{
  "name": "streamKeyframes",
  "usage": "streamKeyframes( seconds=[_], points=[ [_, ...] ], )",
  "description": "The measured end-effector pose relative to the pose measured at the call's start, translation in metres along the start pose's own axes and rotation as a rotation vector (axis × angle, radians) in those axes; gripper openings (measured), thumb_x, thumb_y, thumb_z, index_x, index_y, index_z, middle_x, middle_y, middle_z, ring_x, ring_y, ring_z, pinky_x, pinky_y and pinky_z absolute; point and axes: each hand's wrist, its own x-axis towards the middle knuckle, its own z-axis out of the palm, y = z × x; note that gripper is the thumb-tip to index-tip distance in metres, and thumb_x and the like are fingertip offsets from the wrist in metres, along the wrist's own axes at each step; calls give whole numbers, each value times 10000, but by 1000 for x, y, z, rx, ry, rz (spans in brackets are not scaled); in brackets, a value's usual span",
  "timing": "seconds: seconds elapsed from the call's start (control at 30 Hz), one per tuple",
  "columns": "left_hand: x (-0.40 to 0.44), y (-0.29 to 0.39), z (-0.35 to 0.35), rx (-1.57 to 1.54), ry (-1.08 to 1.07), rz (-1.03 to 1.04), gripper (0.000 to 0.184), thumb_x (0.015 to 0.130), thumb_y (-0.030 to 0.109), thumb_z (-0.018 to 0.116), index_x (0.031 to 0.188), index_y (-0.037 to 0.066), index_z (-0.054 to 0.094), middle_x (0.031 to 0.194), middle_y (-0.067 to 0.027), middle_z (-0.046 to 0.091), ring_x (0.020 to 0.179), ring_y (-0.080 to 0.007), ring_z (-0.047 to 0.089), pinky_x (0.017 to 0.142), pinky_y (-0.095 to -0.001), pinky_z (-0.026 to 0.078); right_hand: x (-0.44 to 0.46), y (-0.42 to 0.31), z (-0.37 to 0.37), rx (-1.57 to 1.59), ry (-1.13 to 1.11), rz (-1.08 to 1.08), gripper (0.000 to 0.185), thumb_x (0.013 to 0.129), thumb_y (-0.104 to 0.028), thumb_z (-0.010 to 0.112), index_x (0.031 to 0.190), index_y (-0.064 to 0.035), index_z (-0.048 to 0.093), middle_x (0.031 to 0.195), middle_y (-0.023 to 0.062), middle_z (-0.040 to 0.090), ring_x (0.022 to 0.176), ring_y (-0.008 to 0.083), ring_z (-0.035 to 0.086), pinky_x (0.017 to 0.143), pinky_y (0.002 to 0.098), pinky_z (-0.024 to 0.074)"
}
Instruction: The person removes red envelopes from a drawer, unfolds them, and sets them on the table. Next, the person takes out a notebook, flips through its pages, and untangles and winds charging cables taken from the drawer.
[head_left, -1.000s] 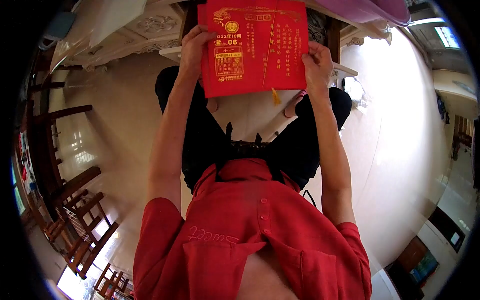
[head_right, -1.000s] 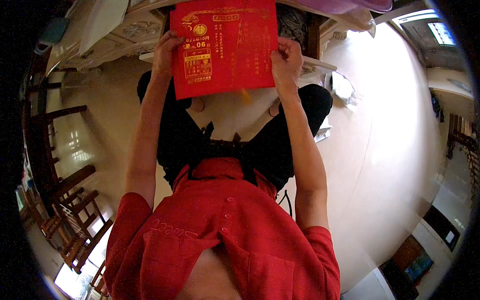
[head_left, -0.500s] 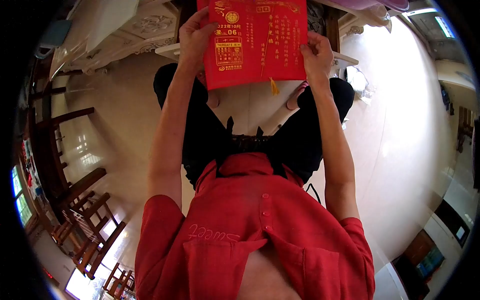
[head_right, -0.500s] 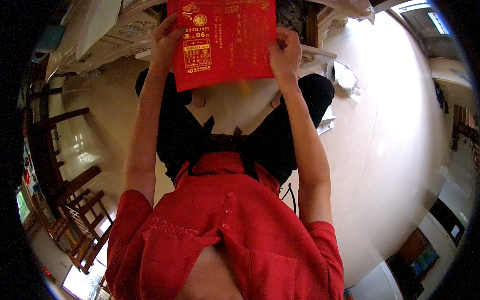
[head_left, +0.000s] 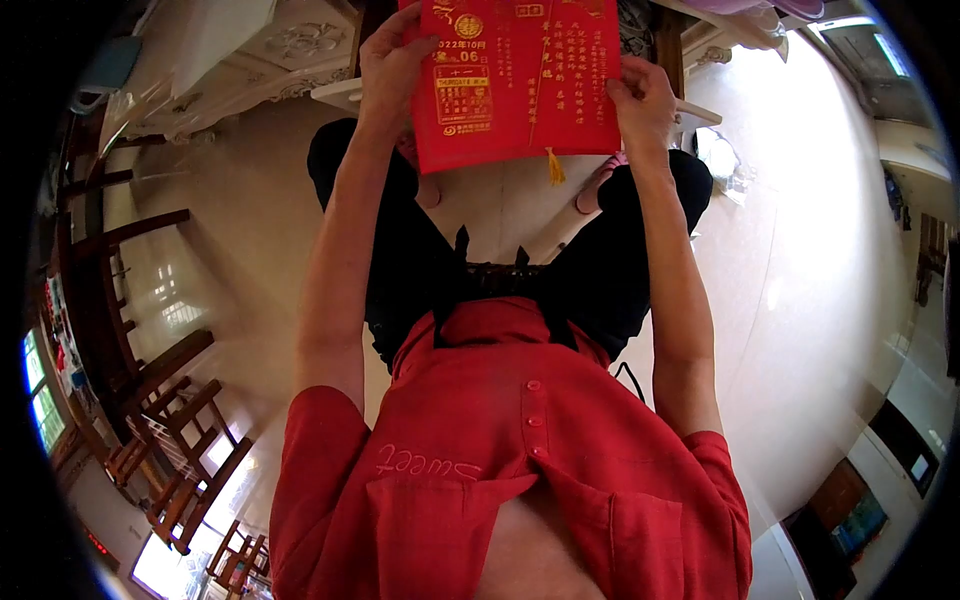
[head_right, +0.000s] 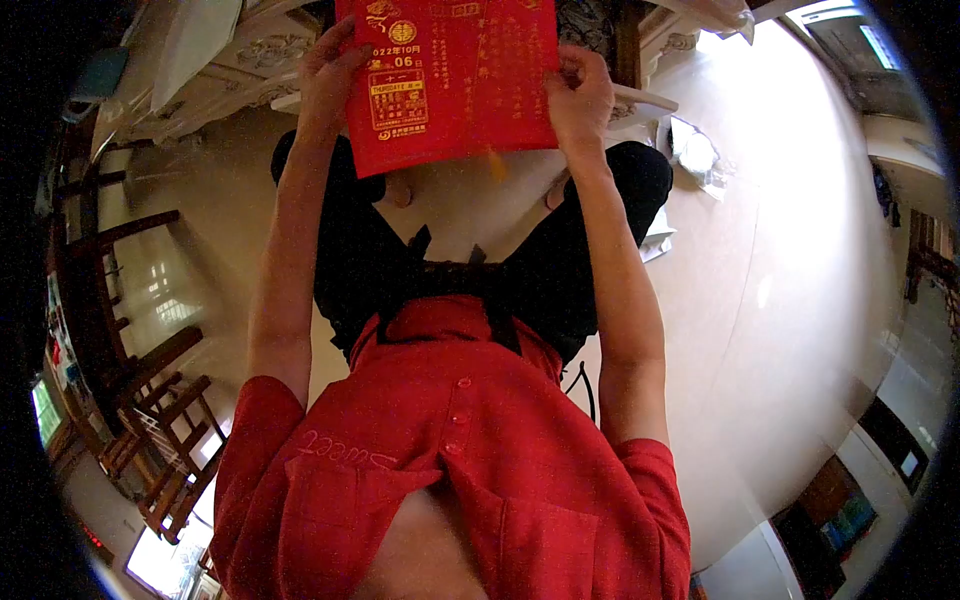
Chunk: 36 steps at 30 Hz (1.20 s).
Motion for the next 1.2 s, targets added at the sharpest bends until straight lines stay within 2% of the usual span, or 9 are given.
streamKeyframes(
  seconds=[0.17, 0.3, 0.37, 0.47, 0.57, 0.7, 0.77, 1.07, 1.2],
  points=[
    [4, -6, -4, -57, -20, -9, 406, 775, 1, 561, 1168, -14, 461, 1060, -186, 546, 862, -231, 597, 666, -332, 549, 2, 7, -4, 269, -66, 123, 296, 721, 15, 598, 1003, -2, 511, 891, 93, 594, 797, 161, 572, 705, 262, 460],
    [-4, 10, 6, -38, -6, -31, 405, 768, -12, 557, 1162, -22, 464, 1037, -189, 557, 832, -232, 607, 648, -328, 552, 0, -5, -6, 251, -47, 151, 284, 720, 32, 591, 994, 12, 516, 894, 98, 594, 802, 160, 570, 704, 261, 463],
    [-6, 15, 9, 36, 66, -81, 362, 756, -39, 527, 1115, -6, 500, 986, -124, 582, 829, -170, 598, 689, -266, 517, 1, -10, -6, 164, -49, 172, 264, 718, 33, 591, 974, 21, 525, 889, 106, 595, 803, 161, 570, 701, 262, 466],
    [-8, 18, 10, -57, 19, -75, 357, 757, -44, 515, 1110, 10, 508, 988, -118, 582, 845, -178, 592, 699, -276, 518, 1, 2, -4, 296, -51, 137, 243, 717, 30, 594, 953, 24, 535, 881, 102, 601, 793, 157, 575, 694, 262, 471],
    [-10, 19, 8, -12, 30, -56, 420, 767, 9, 554, 1176, 12, 461, 1043, -175, 559, 860, -229, 596, 687, -335, 541, 0, -1, -5, 258, -52, 95, 247, 709, 40, 599, 947, 16, 540, 868, 92, 607, 778, 154, 579, 691, 255, 472],
    [-10, 19, 4, 85, 45, -44, 402, 785, 42, 544, 1179, 23, 466, 1039, -152, 566, 885, -219, 585, 704, -326, 519, 1, 8, -3, 202, -40, 117, 239, 708, 50, 600, 937, 5, 548, 859, 83, 610, 771, 148, 580, 686, 253, 473],
    [-5, 31, 13, -103, -51, -88, 422, 697, -68, 461, 1113, 3, 472, 1040, -122, 540, 931, -213, 532, 768, -293, 460, 1, 2, -5, 223, -28, 141, 231, 710, 36, 611, 931, -3, 554, 850, 83, 611, 772, 147, 579, 692, 258, 470],
    [-4, 33, 16, -241, -19, -111, 420, 684, -91, 427, 1089, 3, 487, 981, -116, 562, 874, -208, 549, 755, -294, 465, 1, 6, -6, 162, -78, 147, 270, 760, 5, 574, 1025, 14, 521, 913, 95, 591, 816, 133, 556, 723, 224, 452],
    [-4, 40, 17, -109, 31, -131, 420, 681, -97, 427, 1082, 10, 492, 982, -115, 563, 871, -210, 550, 755, -301, 467, -1, 2, -6, 179, -75, 115, 270, 762, -2, 573, 1027, 15, 520, 917, 100, 592, 815, 130, 557, 714, 225, 452]
  ],
)
